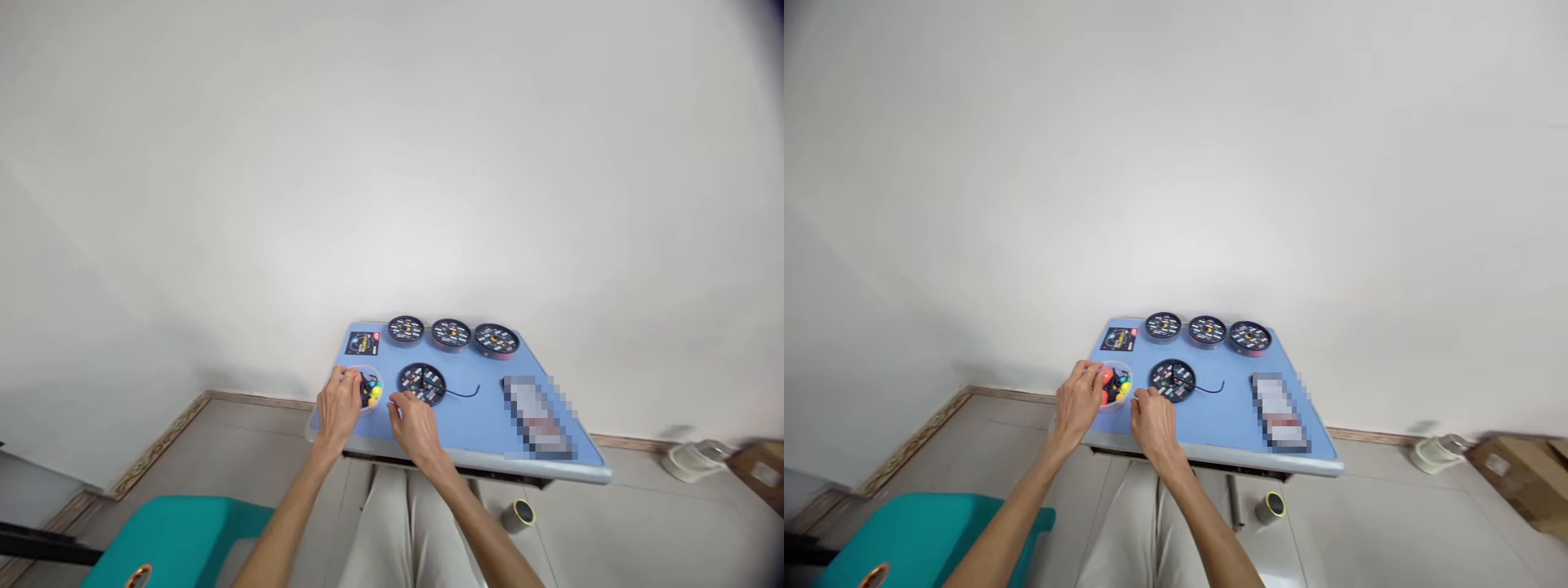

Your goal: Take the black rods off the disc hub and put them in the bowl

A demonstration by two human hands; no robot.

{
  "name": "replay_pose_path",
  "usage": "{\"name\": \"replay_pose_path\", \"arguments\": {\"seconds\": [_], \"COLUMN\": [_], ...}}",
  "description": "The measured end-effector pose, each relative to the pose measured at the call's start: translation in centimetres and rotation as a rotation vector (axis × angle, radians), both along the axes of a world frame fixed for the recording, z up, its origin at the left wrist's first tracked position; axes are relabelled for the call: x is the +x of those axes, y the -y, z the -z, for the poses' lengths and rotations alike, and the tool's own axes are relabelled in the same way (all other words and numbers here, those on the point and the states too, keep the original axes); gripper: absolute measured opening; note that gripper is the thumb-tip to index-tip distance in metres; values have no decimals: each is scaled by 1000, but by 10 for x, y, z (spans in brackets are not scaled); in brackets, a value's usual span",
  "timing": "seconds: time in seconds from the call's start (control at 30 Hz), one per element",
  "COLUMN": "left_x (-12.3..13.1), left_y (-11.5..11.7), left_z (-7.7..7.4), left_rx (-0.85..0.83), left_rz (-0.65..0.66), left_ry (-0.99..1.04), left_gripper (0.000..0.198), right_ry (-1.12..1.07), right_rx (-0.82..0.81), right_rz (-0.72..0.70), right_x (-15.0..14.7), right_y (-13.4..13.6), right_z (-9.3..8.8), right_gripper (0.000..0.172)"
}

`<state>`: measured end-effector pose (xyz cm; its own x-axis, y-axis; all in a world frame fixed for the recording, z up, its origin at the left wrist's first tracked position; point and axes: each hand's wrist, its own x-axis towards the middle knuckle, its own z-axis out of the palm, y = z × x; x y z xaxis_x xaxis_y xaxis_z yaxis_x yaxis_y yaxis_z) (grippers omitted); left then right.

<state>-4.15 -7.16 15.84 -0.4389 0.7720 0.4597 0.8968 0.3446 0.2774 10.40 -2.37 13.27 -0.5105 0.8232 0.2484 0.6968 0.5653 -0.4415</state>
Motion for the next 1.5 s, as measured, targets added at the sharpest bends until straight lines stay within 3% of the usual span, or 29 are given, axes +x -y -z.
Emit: {"name": "replay_pose_path", "arguments": {"seconds": [0.13, 0.37, 0.47, 0.67, 0.87, 1.07, 1.3, 1.5], "left_x": [7, 11, 17, 37, 52, 69, 78, 80], "left_y": [2, -18, -24, -37, -60, -69, -67, -67], "left_z": [-6, 30, 42, 53, 67, 61, 56, 50], "left_rx": [49, 145, 188, 102, 41, -96, -206, -228], "left_rz": [45, 237, 287, 401, 396, 314, 290, 268], "left_ry": [19, 44, 52, 124, 160, 122, 102, 77], "left_gripper": [32, 31, 31, 37, 30, 25, 22, 24], "right_ry": [-28, -117, -106, -24, 208, 387, 412, 414], "right_rx": [37, 74, 72, 75, 103, 109, 55, 47], "right_rz": [17, 80, 99, 196, 227, 133, 90, 88], "right_x": [5, 22, 31, 48, 46, 36, 34, 33], "right_y": [8, -13, -21, -37, -66, -81, -88, -84], "right_z": [-3, 28, 33, 11, -10, -8, 2, -2], "right_gripper": [18, 21, 22, 26, 23, 24, 21, 22]}}
